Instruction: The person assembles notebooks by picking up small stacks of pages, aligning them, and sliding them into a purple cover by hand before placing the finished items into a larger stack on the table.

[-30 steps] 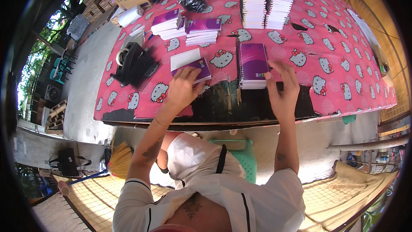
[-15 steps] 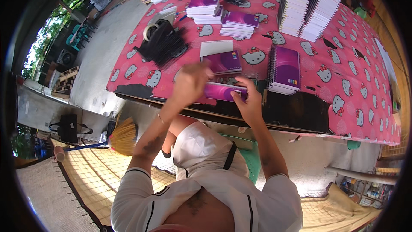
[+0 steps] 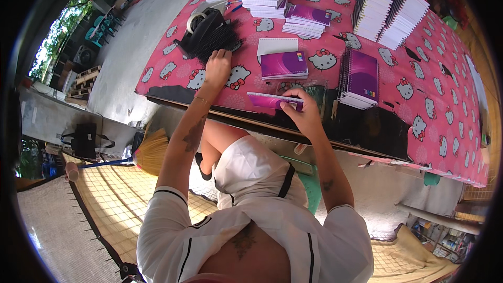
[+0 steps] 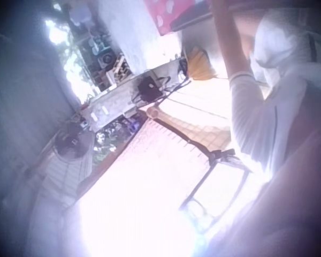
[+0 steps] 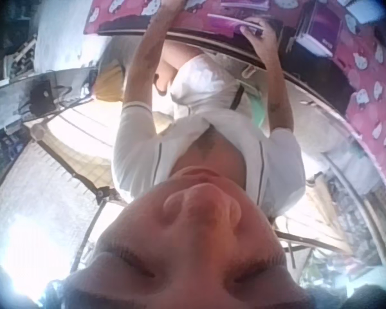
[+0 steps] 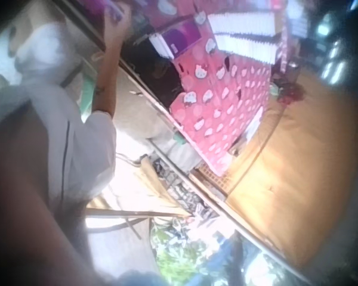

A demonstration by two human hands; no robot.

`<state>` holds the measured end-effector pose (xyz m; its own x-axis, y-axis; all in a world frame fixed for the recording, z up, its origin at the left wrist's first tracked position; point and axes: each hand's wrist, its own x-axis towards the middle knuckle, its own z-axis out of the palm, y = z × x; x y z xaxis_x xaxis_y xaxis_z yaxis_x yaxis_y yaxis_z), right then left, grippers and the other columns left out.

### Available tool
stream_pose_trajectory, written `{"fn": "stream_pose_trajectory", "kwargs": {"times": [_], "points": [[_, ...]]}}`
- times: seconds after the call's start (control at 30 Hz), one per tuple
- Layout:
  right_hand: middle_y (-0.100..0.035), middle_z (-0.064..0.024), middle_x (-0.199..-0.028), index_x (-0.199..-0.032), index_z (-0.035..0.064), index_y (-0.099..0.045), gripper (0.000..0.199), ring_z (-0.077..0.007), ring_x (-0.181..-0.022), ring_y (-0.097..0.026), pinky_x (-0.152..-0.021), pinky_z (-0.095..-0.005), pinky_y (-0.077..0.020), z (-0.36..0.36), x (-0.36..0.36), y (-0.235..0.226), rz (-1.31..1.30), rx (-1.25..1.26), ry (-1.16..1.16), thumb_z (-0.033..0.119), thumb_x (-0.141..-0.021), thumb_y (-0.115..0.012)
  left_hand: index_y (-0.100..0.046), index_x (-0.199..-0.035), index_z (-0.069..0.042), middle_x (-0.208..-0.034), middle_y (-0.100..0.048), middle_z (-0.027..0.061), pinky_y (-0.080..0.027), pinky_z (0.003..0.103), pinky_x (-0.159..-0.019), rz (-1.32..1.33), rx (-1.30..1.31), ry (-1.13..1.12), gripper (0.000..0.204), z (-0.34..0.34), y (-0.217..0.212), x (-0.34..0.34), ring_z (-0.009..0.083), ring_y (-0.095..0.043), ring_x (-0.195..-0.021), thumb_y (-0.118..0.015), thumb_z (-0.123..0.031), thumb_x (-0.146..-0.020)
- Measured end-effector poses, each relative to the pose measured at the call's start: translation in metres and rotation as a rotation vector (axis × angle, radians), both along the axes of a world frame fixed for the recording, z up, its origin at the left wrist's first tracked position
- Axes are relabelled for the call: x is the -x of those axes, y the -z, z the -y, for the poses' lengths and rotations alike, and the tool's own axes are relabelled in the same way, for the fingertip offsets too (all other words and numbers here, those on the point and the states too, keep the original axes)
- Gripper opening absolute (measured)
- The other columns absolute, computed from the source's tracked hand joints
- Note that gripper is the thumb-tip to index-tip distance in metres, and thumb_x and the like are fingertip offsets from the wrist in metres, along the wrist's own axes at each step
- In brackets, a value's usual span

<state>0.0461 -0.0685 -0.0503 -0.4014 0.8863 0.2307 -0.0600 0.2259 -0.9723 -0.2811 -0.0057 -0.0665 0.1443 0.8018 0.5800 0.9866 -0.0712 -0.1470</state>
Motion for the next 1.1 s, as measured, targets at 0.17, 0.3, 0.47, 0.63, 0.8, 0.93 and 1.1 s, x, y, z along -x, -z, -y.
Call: {"fn": "stream_pose_trajectory", "kwargs": {"times": [0.17, 0.3, 0.47, 0.63, 0.8, 0.93, 1.1], "points": [[-0.068, -0.005, -0.096, -0.112, 0.0004, -0.066, 0.023, -0.0094, -0.087, -0.06, -0.079, -0.0244, -0.0481, 0.0, -0.004, 0.002, 0.077, -0.065, -0.006, 0.007, -0.09, -0.068, -0.062, -0.1, -0.002, -0.099, -0.063, 0.0147, -0.054, 0.042, -0.078, 0.089, -0.032, 0.026, 0.017, 0.001, 0.0, -0.02, 0.0325, -0.062, -0.091, -0.062, -0.017, -0.09], [-0.068, -0.0051, -0.094, -0.115, -0.0004, -0.066, 0.025, -0.0086, -0.086, -0.06, -0.078, -0.0241, -0.0478, 0.0, -0.001, 0.0, 0.08, -0.04, -0.028, 0.008, -0.091, -0.068, -0.061, -0.1, -0.001, -0.102, -0.064, 0.0184, -0.055, 0.043, -0.077, 0.117, -0.028, 0.036, 0.02, -0.001, 0.001, -0.009, 0.0362, -0.064, -0.09, -0.063, -0.018, -0.091], [-0.068, -0.0051, -0.094, -0.115, -0.0006, -0.066, 0.025, -0.0081, -0.086, -0.059, -0.078, -0.0236, -0.0472, 0.001, 0.004, 0.004, 0.075, -0.034, 0.004, 0.01, -0.093, -0.067, -0.058, -0.091, -0.002, -0.105, -0.064, 0.0194, -0.054, 0.041, -0.075, 0.268, -0.233, 0.097, 0.018, 0.016, -0.019, -0.015, 0.0357, -0.065, -0.092, -0.06, -0.019, -0.094], [-0.069, -0.0053, -0.096, -0.115, -0.0006, -0.066, 0.025, -0.0077, -0.086, -0.058, -0.079, -0.0232, -0.047, 0.002, 0.0, 0.005, 0.059, -0.027, 0.028, 0.011, -0.093, -0.067, -0.065, -0.106, 0.002, -0.093, -0.065, 0.0213, -0.049, 0.041, -0.064, 0.633, 0.027, 0.197, 0.016, 0.092, -0.055, -0.051, 0.0365, -0.064, -0.076, -0.063, -0.006, -0.092], [-0.069, -0.0057, -0.097, -0.116, -0.0006, -0.066, 0.025, -0.0077, -0.087, -0.058, -0.079, -0.0233, -0.047, 0.005, 0.002, 0.001, 0.078, -0.046, 0.028, 0.009, -0.093, -0.067, -0.069, -0.113, 0.001, -0.09, -0.067, 0.0149, -0.054, 0.031, -0.067, 0.942, 0.074, 0.381, 0.024, 0.143, -0.052, -0.086, 0.0217, -0.068, -0.075, -0.065, -0.002, -0.09], [-0.07, -0.006, -0.098, -0.116, -0.0003, -0.066, 0.025, -0.0079, -0.087, -0.059, -0.08, -0.0234, -0.0471, 0.004, 0.003, 0.003, 0.096, -0.04, 0.026, 0.01, -0.093, -0.067, -0.071, -0.109, -0.002, -0.084, -0.066, 0.0129, -0.055, 0.033, -0.06, 0.898, 0.014, 0.336, 0.022, 0.136, -0.04, -0.086, 0.0259, -0.065, -0.067, -0.069, -0.01, -0.088], [-0.069, -0.0059, -0.098, -0.115, 0.0, -0.067, 0.024, -0.0083, -0.087, -0.059, -0.08, -0.0236, -0.0471, 0.002, 0.001, 0.006, 0.06, -0.044, 0.016, 0.011, -0.093, -0.067, -0.072, -0.105, -0.004, -0.081, -0.065, 0.0134, -0.05, 0.036, -0.054, 0.875, 0.076, 0.298, 0.018, 0.131, -0.049, -0.088, 0.0281, -0.063, -0.06, -0.067, -0.013, -0.091]]}}
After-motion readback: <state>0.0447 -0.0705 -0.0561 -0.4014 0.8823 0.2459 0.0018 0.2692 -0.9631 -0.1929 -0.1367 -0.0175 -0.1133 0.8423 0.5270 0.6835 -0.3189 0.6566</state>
